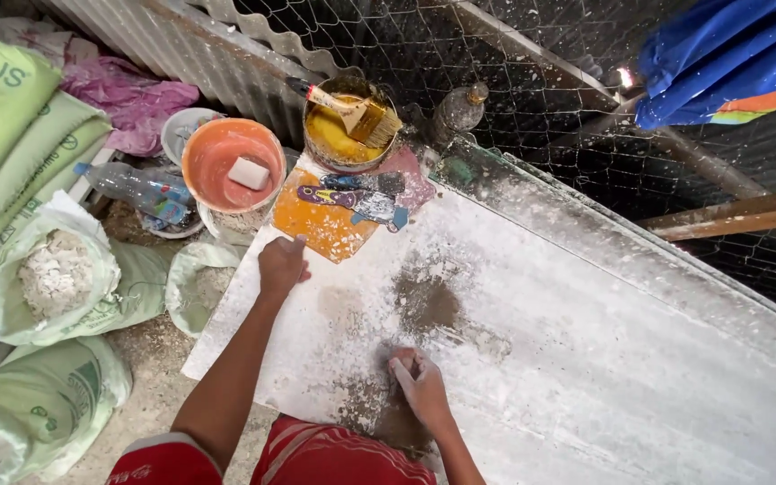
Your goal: The person cleans a workbench using a spatula, spreads plaster material, positions architectural moldings, and mixes a substance in a bucket.
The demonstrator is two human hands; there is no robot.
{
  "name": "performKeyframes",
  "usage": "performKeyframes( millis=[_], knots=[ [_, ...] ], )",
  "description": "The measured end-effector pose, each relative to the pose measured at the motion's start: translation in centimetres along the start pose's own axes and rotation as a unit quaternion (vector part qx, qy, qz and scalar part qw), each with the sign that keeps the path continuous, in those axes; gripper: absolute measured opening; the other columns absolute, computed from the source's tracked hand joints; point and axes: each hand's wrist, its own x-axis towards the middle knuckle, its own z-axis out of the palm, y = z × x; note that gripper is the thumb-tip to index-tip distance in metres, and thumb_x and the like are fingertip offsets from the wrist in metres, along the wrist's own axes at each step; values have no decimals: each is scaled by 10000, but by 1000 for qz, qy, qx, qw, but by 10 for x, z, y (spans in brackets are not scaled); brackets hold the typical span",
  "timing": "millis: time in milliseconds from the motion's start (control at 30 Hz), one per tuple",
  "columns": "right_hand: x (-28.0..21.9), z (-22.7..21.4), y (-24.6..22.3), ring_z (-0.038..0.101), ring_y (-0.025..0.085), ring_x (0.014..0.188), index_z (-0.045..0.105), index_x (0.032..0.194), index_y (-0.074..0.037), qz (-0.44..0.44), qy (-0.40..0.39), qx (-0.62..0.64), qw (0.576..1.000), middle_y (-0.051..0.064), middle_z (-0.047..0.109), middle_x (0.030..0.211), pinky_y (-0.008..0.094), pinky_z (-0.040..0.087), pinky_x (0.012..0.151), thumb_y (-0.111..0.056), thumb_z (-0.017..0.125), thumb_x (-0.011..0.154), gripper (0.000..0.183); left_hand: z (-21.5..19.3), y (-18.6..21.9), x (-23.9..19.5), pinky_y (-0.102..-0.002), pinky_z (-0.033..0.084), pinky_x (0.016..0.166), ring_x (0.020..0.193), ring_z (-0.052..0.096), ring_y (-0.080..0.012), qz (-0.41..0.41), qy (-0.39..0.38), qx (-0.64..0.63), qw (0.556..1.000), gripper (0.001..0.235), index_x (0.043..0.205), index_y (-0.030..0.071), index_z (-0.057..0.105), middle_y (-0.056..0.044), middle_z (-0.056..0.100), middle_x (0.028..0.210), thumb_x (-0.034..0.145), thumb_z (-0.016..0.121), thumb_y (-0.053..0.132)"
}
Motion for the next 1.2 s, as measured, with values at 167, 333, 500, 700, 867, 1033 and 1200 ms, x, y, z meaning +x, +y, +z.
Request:
performKeyframes(
  millis=[167,333,500,700,867,1033,1200],
  knots=[
    [17,12,1,416,116,493,526,614,-176,-57,11,27,998,-22,450,535,302,406,565,-360,609,1018,452,18,-11,-67,-371,551,741,874,673,-252,224,-82,112,965,302,1073,52,630,-122,676,1056,1072,433,281],
    [-2,3,-118,584,431,1324,564,1315,51,82,-102,418,899,322,590,1406,516,525,1096,-366,423,1003,539,36,77,-192,-418,505,1120,1448,442,-318,227,-309,253,888,650,1522,-9,386,-190,410,1587,892,414,-165],
    [8,-26,-159,474,295,1413,338,1592,-101,144,-61,708,688,155,481,1555,514,196,1252,-604,169,1063,749,43,69,-131,-585,-19,1246,1508,78,-534,283,-328,326,840,706,1592,-66,257,-344,163,1644,967,517,135],
    [71,-25,-88,398,377,1453,361,1535,-105,-46,193,198,960,145,451,1553,525,266,1231,-183,377,1033,508,44,187,8,-262,565,702,779,669,-148,262,-71,12,962,540,1606,200,304,-118,623,1068,1085,369,72],
    [123,4,31,482,407,1365,475,1439,70,-335,273,-79,899,273,475,1445,498,385,1168,-114,479,1011,466,86,197,115,-364,596,786,1024,710,-292,168,-123,97,973,718,1641,332,200,-285,273,1614,1043,444,18],
    [132,3,39,457,382,1403,507,1418,20,-324,283,-163,888,215,514,1459,508,378,1193,-177,491,992,469,99,189,156,-285,520,622,795,756,-178,139,-108,94,980,250,1270,185,575,-109,654,1194,1022,582,154],
    [130,1,32,491,407,1367,491,1412,39,-362,288,-163,872,239,525,1414,523,412,1180,-182,504,990,476,80,217,126,-295,602,729,953,645,-194,313,-41,117,942,160,1118,110,619,-92,671,1138,1016,533,23]
  ],
)
